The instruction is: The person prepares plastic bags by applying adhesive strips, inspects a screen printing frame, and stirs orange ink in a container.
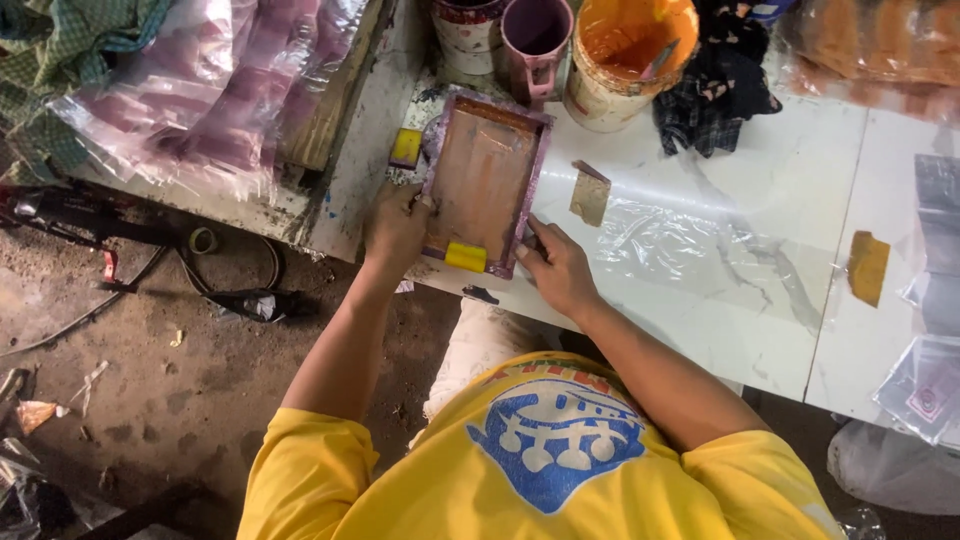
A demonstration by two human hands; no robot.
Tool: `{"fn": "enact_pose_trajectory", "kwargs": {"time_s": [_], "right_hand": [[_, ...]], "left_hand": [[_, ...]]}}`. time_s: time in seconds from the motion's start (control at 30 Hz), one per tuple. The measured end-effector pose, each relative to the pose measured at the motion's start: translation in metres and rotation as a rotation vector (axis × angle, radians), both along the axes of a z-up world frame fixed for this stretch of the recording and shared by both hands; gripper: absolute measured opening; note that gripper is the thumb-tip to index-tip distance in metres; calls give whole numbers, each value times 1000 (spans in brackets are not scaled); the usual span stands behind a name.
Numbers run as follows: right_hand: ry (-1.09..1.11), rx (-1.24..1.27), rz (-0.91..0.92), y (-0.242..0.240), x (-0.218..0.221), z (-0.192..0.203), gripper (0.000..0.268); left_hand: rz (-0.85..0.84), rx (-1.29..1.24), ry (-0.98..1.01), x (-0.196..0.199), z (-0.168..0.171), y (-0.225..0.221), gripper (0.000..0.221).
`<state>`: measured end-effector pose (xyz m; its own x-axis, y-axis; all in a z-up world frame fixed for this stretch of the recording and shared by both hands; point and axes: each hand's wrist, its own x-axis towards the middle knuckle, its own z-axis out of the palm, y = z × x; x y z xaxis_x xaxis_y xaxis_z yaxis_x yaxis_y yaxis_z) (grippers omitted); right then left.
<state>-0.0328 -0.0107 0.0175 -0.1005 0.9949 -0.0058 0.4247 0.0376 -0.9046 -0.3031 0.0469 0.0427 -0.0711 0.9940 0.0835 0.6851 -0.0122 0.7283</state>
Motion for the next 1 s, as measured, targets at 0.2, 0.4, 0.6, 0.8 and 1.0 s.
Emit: {"fn": "enact_pose_trajectory", "kwargs": {"time_s": [0.2,0.4,0.6,0.8,1.0], "right_hand": [[230,119,46,-8,21,-17,48],[375,186,82,-27,43,-34,47],[417,277,58,-47,71,-47,48],[367,358,-77,-91,128,-24,43],[218,494,-231,-126,218,-14,37]], "left_hand": [[21,107,84,18,31,-26,27],[73,66,104,37,43,-54,29],[18,147,120,55,26,-71,23],[-75,86,-29,118,26,-89,26],[-222,-71,-183,217,13,-94,31]]}}
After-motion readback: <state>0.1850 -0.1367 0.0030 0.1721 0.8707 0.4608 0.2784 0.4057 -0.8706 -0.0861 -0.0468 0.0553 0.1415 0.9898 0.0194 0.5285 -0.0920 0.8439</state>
